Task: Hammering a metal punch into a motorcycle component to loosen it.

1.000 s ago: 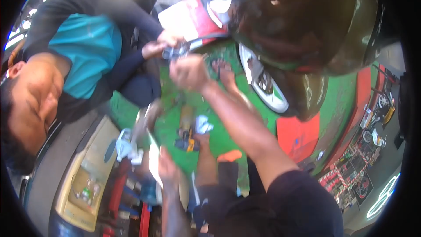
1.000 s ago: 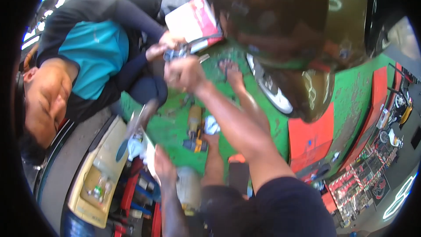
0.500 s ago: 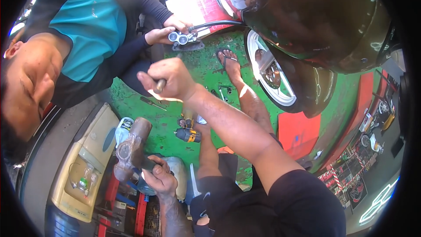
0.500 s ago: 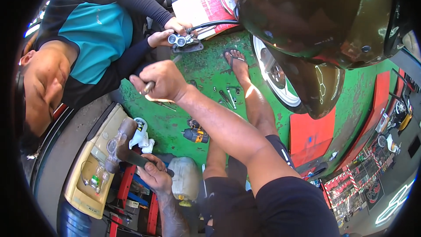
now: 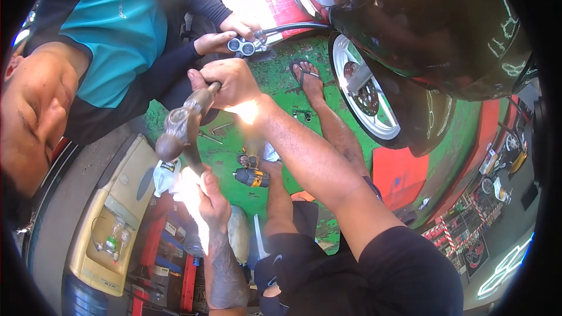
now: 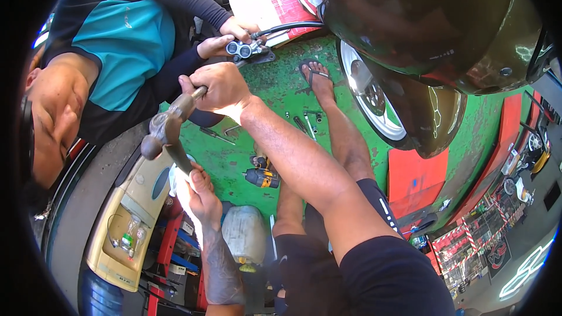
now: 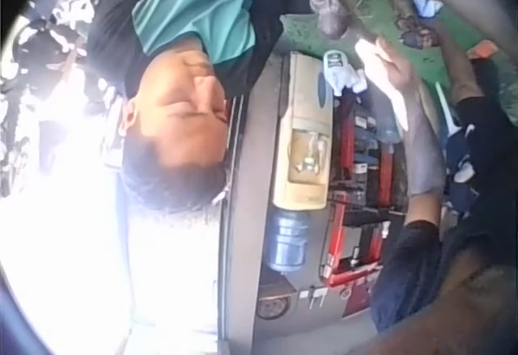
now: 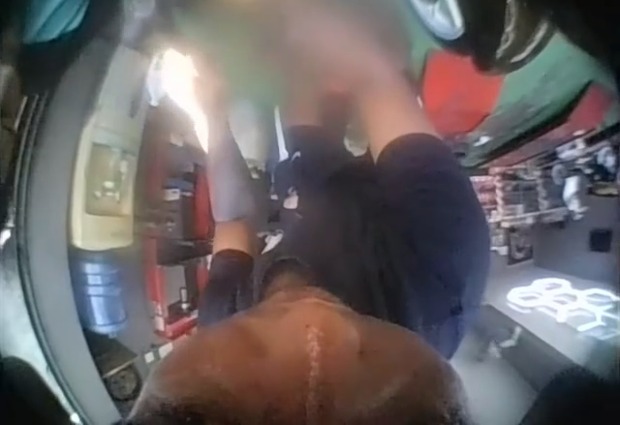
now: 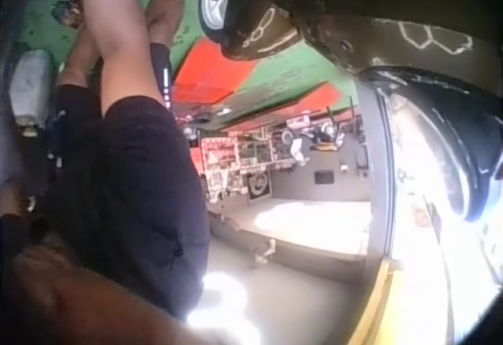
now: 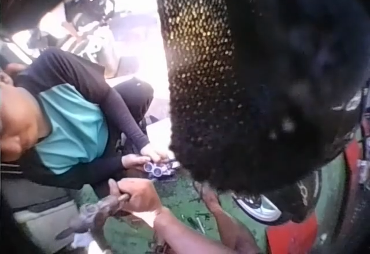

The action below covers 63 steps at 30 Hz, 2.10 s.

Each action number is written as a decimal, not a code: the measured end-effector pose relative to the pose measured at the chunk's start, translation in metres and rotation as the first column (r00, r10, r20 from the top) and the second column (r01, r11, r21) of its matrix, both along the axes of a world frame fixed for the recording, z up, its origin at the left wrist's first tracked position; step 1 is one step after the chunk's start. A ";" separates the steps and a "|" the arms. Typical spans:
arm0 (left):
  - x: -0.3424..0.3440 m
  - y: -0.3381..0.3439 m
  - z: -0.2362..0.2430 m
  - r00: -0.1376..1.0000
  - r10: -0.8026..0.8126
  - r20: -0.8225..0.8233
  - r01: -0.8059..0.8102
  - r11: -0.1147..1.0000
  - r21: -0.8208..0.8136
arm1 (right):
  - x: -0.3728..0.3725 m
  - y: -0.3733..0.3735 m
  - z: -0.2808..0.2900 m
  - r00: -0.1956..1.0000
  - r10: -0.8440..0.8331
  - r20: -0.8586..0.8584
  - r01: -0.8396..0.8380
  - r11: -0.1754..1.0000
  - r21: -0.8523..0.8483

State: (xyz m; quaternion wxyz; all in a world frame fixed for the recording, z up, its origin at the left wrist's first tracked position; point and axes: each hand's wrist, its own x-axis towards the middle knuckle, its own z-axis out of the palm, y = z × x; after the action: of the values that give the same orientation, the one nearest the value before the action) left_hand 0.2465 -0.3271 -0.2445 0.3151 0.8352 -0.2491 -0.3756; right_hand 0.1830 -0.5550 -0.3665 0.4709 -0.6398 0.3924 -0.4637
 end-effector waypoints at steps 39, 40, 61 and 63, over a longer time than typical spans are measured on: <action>-0.032 -0.014 0.061 0.991 -0.100 0.086 0.112 0.983 -0.142 | -0.041 -0.011 0.068 0.993 -0.072 0.099 0.079 0.994 -0.069; -0.034 -0.012 0.063 0.994 -0.078 0.077 0.089 0.985 -0.148 | -0.041 -0.009 0.073 0.988 -0.066 0.142 0.076 0.995 -0.070; -0.050 0.114 0.039 0.973 0.022 -0.230 0.020 0.983 0.182 | -0.157 0.203 -0.044 0.993 0.069 -0.092 0.114 -0.474 0.873; -0.051 0.125 0.031 0.976 0.015 -0.218 0.028 0.981 0.192 | -0.155 0.208 -0.051 0.995 0.096 -0.007 0.050 -0.457 0.888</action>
State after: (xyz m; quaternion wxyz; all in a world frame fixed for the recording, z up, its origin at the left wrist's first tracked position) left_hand 0.1955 -0.2018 -0.2137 0.2565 0.8146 -0.1780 -0.4888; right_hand 0.0280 -0.3473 -0.4172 0.7839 0.0411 0.6053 0.1317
